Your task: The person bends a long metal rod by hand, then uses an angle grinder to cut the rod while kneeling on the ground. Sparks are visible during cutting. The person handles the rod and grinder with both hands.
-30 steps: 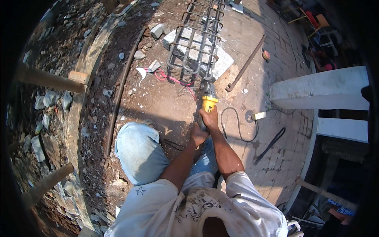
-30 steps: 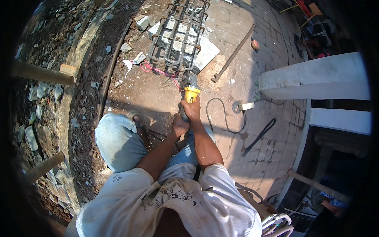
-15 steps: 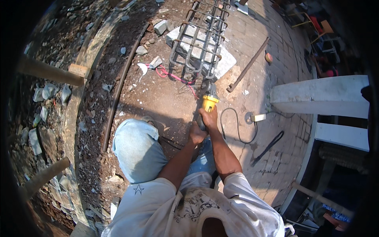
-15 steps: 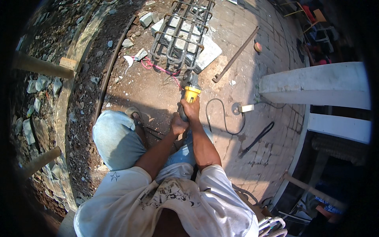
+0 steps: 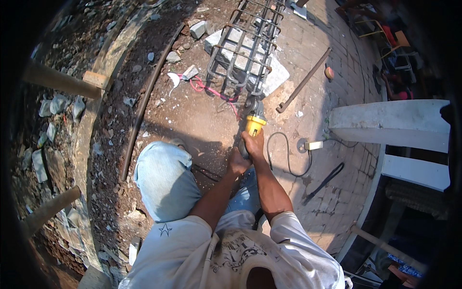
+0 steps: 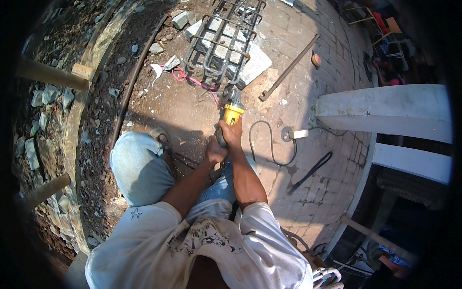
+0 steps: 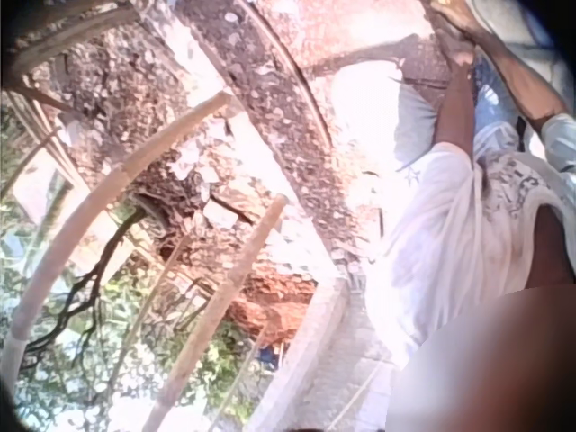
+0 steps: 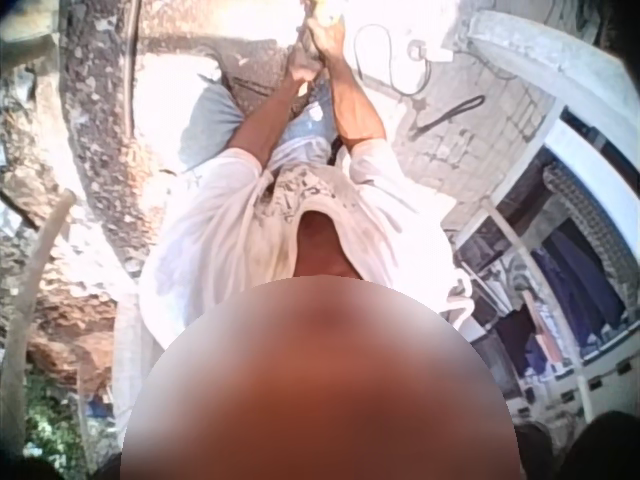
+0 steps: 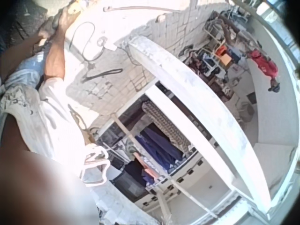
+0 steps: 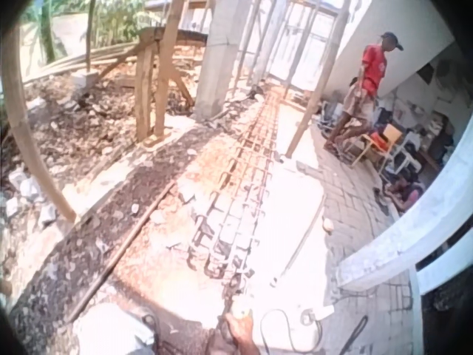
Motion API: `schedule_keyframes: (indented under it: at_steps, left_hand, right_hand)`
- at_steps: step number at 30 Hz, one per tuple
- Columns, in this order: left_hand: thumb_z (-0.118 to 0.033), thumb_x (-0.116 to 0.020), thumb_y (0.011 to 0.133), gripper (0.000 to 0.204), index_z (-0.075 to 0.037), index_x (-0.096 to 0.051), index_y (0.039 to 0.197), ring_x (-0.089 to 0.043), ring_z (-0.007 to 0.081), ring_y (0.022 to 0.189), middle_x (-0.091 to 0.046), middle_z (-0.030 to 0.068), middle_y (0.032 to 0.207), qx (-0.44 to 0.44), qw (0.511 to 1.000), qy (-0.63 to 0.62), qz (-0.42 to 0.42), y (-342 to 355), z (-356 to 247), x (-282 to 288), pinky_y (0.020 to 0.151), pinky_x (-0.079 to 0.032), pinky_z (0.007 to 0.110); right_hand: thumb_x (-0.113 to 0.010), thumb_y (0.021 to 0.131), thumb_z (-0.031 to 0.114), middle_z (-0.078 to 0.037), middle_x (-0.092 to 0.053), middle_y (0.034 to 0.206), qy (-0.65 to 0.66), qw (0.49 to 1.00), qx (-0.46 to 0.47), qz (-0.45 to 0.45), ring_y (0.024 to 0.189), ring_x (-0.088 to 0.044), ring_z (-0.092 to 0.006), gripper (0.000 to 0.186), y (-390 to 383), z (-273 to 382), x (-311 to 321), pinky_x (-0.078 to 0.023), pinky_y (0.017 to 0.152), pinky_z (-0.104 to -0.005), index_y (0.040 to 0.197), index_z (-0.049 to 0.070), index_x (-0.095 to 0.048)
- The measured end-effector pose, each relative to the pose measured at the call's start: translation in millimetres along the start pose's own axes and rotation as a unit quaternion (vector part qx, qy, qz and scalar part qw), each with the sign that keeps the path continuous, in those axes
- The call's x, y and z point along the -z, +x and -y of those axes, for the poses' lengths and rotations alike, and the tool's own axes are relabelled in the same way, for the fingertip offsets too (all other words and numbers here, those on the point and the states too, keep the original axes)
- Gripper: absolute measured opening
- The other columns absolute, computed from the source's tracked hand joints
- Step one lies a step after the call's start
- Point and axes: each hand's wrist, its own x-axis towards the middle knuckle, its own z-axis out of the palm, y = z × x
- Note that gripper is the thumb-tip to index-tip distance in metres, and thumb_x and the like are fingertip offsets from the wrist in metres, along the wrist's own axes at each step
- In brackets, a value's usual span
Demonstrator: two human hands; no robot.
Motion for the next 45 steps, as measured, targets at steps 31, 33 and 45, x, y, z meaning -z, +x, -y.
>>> schedule_keyframes:
  at_steps: [31, 33, 45]
  left_hand:
    - [-0.032, -0.083, 0.065, 0.073, 0.009, -0.048, 0.115, -0.063, 0.0405, 0.104, -0.063, 0.0280, 0.108, 0.029, 0.999, 0.022, 0.008, 0, -11, 5, 0.087, -0.050, 0.043]
    - [-0.033, -0.082, 0.065, 0.073, 0.008, -0.048, 0.115, -0.063, 0.0406, 0.104, -0.062, 0.0280, 0.109, 0.028, 0.999, 0.037, -0.010, 1, -8, 4, 0.087, -0.050, 0.043]
    - [-0.034, -0.083, 0.065, 0.078, 0.009, -0.045, 0.119, -0.060, 0.0414, 0.110, -0.060, 0.0297, 0.114, 0.038, 0.998, 0.040, -0.016, -2, -12, 4, 0.091, -0.049, 0.044]
  right_hand:
    - [-0.073, 0.070, 0.013, -0.007, -0.060, 0.086, -0.007, 1.000, -0.003, -0.003, 0.071, -0.059, -0.0181, 0.050, 12, -17, -1, -0.050, 0.064, -0.0320, 0.111, 0.000, -0.048]
    - [-0.072, 0.070, 0.012, -0.007, -0.060, 0.085, 0.013, 1.000, -0.009, 0.010, 0.070, -0.058, -0.0177, 0.048, 12, -18, -1, -0.050, 0.063, -0.0319, 0.110, 0.000, -0.048]
    - [-0.070, 0.072, 0.011, -0.006, -0.059, 0.083, -0.001, 1.000, 0.007, 0.012, 0.067, -0.057, -0.0166, 0.046, 11, -17, -2, -0.049, 0.061, -0.0309, 0.110, 0.000, -0.046]
